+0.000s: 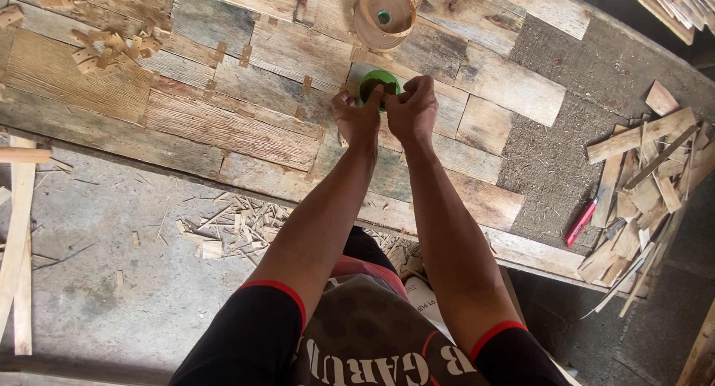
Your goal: Arranging and fitting small wood slats together to form a surface.
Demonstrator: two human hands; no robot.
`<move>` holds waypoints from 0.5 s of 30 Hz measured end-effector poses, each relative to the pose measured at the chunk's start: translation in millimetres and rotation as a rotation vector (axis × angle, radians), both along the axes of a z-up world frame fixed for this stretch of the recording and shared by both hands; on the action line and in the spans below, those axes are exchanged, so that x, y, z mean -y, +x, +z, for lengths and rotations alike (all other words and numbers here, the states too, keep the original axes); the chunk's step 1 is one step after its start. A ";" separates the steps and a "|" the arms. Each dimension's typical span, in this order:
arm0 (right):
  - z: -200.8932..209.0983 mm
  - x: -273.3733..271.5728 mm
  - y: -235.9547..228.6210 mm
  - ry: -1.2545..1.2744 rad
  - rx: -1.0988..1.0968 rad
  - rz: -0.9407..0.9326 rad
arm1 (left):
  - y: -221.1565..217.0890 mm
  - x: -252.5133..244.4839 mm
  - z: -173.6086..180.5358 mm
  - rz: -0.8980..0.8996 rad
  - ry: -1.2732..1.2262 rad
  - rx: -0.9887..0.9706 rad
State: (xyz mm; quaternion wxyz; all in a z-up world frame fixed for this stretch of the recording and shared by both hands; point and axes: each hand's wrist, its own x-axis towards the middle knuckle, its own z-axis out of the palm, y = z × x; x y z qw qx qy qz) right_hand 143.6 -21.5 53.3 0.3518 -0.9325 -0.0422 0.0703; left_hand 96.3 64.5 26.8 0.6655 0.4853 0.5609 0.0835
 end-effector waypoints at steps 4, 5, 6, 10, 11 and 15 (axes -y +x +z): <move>7.8 13.4 -5.1 0.034 -0.023 -0.025 | 1.4 -1.2 -3.9 -0.040 0.033 -0.029; 10.9 16.9 -6.1 0.062 -0.015 -0.012 | 0.0 -2.2 -2.9 -0.066 0.065 -0.031; 14.1 21.3 -7.2 0.088 -0.008 -0.001 | -1.5 -2.3 -1.9 -0.092 0.096 -0.032; 24.8 27.7 -2.9 0.236 0.011 0.104 | -19.6 -5.7 12.6 -0.092 0.298 0.025; 27.4 28.3 -2.3 0.299 0.048 0.187 | -22.2 -6.2 11.4 -0.106 0.468 0.096; 35.9 24.7 2.2 0.423 0.014 0.344 | -25.9 -20.2 16.4 -0.268 0.610 0.354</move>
